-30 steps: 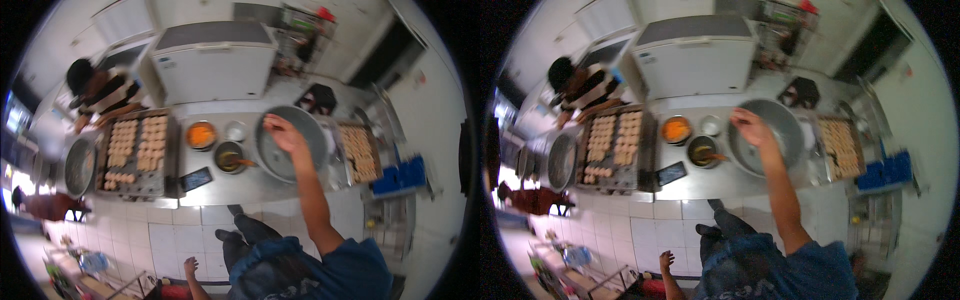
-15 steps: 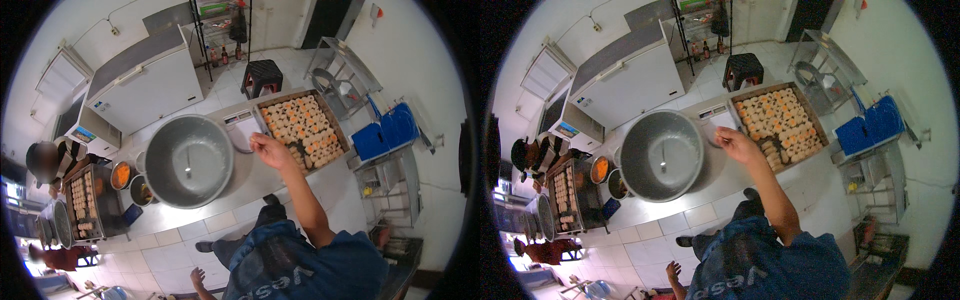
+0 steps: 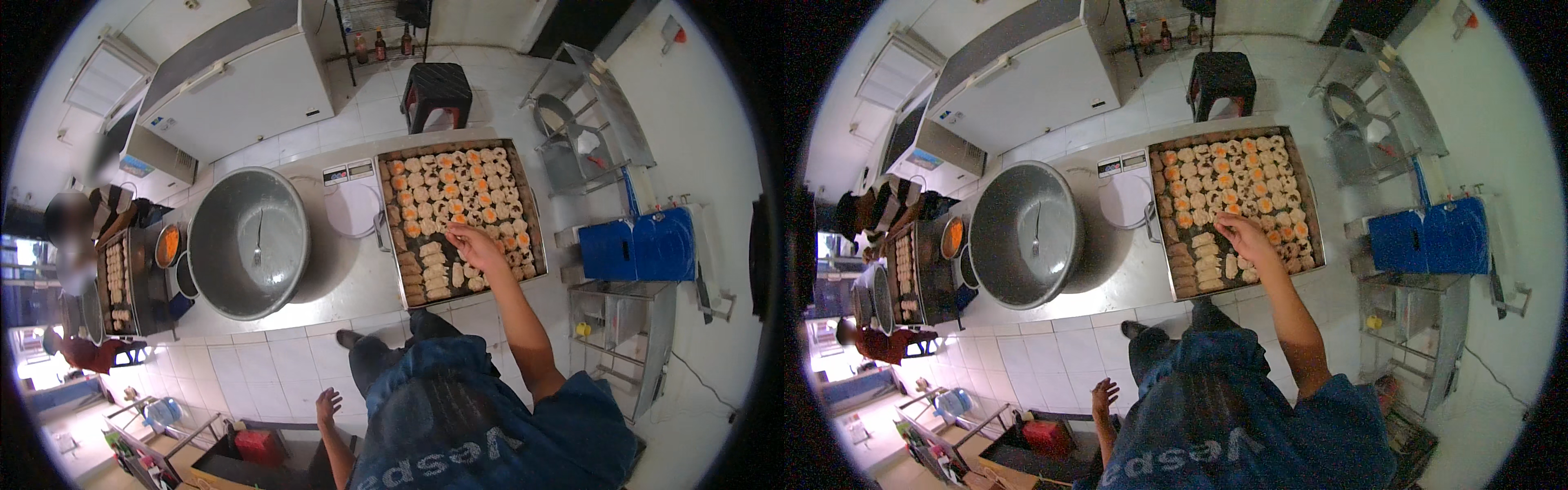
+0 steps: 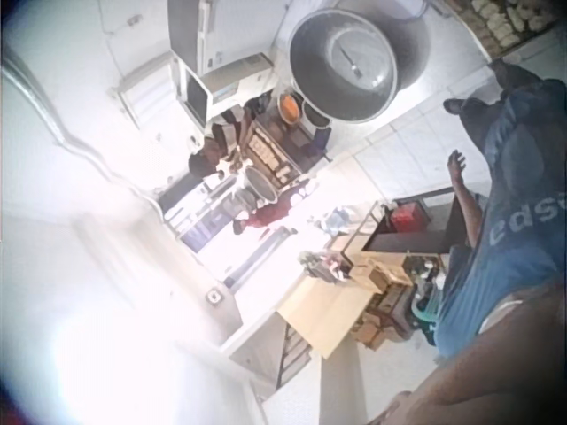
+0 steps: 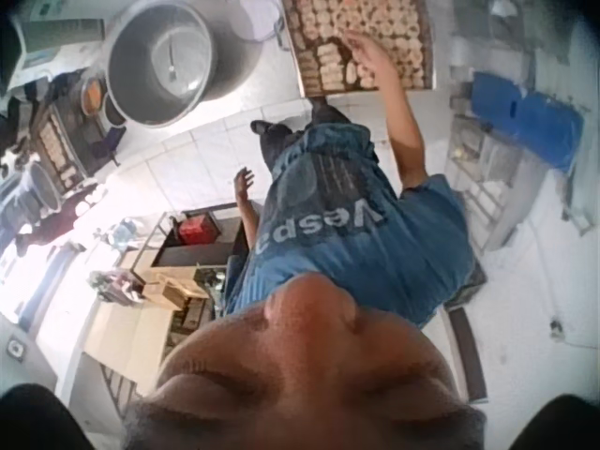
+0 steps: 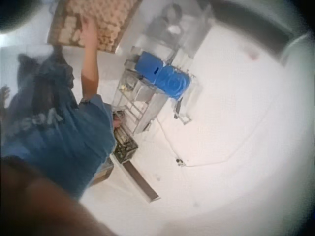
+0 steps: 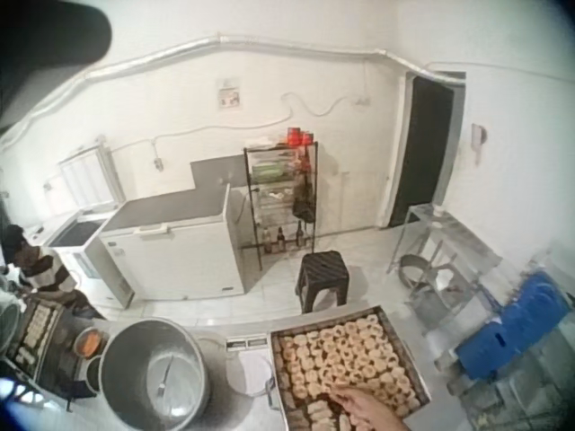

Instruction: The person places small dark and orange toppings onto rows of pre-formed sushi rolls arranged on a metal tray. They repeatedly pick toppings from two bowls and place them on individual rolls, then occasionally rub their hands together.

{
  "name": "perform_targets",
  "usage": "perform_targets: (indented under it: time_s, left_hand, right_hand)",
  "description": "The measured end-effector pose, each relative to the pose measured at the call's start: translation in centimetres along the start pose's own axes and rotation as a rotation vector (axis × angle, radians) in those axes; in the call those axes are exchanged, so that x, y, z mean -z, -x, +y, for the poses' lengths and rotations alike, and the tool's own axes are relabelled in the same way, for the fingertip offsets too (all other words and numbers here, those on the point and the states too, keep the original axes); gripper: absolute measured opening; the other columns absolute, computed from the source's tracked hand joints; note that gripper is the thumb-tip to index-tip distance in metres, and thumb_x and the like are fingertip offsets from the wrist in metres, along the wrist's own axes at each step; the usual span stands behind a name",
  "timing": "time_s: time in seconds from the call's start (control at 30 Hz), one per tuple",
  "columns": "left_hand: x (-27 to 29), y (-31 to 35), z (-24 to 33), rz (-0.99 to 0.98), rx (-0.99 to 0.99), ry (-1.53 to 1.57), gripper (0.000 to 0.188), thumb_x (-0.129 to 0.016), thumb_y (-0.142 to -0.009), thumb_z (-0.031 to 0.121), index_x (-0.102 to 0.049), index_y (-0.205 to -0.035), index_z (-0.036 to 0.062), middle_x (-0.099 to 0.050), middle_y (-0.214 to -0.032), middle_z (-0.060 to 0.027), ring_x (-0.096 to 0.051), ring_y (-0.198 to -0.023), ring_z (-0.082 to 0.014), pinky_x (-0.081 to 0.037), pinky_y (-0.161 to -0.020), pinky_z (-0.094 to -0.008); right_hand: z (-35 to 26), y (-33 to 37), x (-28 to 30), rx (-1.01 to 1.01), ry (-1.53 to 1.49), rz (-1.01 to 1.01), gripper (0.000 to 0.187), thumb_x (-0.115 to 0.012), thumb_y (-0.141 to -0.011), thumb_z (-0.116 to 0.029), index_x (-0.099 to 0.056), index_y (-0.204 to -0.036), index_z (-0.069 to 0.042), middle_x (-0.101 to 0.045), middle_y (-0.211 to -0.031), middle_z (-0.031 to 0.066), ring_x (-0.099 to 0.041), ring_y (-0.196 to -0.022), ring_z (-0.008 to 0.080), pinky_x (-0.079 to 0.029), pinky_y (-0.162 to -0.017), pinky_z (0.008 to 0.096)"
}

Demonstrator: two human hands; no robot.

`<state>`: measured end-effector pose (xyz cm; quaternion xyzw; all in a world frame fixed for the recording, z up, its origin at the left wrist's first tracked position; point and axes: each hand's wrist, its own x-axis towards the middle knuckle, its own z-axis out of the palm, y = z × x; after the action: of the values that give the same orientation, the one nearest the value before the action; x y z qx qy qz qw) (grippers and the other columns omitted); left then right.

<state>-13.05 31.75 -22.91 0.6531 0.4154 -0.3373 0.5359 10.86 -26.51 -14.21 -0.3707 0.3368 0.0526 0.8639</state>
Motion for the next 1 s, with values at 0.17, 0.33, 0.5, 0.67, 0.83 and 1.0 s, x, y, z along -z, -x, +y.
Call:
perform_targets:
  time_s: [0.17, 0.33, 0.5, 0.67, 0.83, 1.0]
  left_hand:
    - [-1.7, 1.7, 0.1, 0.028, -0.032, 0.045, 0.055, -0.055, -0.092, 0.039, -0.047, -0.134, 0.0038, -0.063, -0.119, -0.0171, -0.064, -0.102, -0.0294, -0.05, -0.082, -0.042]
    - [-2.6, 1.7, -1.6, 0.073, -0.001, 0.122, 0.059, -0.057, -0.091, 0.041, -0.046, -0.134, 0.0014, -0.061, -0.121, -0.0199, -0.063, -0.104, -0.0305, -0.05, -0.084, -0.0426]
    - [-3.9, 2.0, -4.0, 0.079, -0.025, 0.203, 0.06, -0.056, -0.091, 0.042, -0.047, -0.134, 0.0014, -0.061, -0.121, -0.0198, -0.063, -0.105, -0.0306, -0.049, -0.084, -0.0431]
    - [-6.2, 3.6, -4.3, 0.111, -0.036, 0.256, 0.057, -0.056, -0.091, 0.04, -0.049, -0.132, 0.0015, -0.062, -0.119, -0.0186, -0.063, -0.102, -0.03, -0.049, -0.084, -0.0421]
    - [-7.6, 4.3, -6.3, 0.135, 0.0, 0.29, 0.056, -0.056, -0.091, 0.04, -0.049, -0.131, 0.0015, -0.062, -0.118, -0.0177, -0.064, -0.101, -0.0293, -0.05, -0.083, -0.0423]
    - [-8.6, 4.5, -6.9, 0.181, 0.031, 0.349, 0.053, -0.058, -0.09, 0.039, -0.05, -0.129, 0.0024, -0.063, -0.117, -0.0169, -0.064, -0.1, -0.0283, -0.05, -0.082, -0.0426]
  right_hand:
    - [1.3, -3.2, -1.4, 0.19, 0.44, 0.001, 0.015, -0.068, -0.086, -0.006, -0.069, -0.098, 0.004, -0.067, -0.104, 0.014, -0.066, -0.095, 0.0234, -0.057, -0.084, 0.0341]
    - [2.3, -4.5, -3.6, 0.608, 1.246, 0.15, 0.011, -0.068, -0.086, -0.008, -0.071, -0.091, 0.002, -0.067, -0.09, 0.0108, -0.067, -0.076, 0.0205, -0.057, -0.071, 0.0335]
    - [1.4, -5.0, -4.0, 0.673, 1.551, 0.062, 0.01, -0.068, -0.085, -0.01, -0.072, -0.087, 0.0, -0.066, -0.087, 0.0121, -0.065, -0.072, 0.022, -0.055, -0.066, 0.0342]
    - [-2.1, -4.4, -4.6, 0.346, 1.226, 0.057, 0.014, -0.069, -0.084, -0.01, -0.075, -0.095, -0.004, -0.07, -0.077, 0.0087, -0.065, -0.067, 0.0156, -0.054, -0.062, 0.0314]
    - [-2.5, -5.6, -4.3, 0.29, 1.357, -0.047, 0.014, -0.069, -0.085, -0.011, -0.074, -0.095, -0.002, -0.07, -0.077, 0.0087, -0.066, -0.067, 0.0157, -0.055, -0.063, 0.0314]
    - [-2.9, -7.0, -4.9, 0.344, 1.375, -0.084, 0.012, -0.071, -0.085, -0.014, -0.073, -0.087, -0.002, -0.071, -0.086, 0.0112, -0.067, -0.068, 0.0176, -0.057, -0.065, 0.0358]
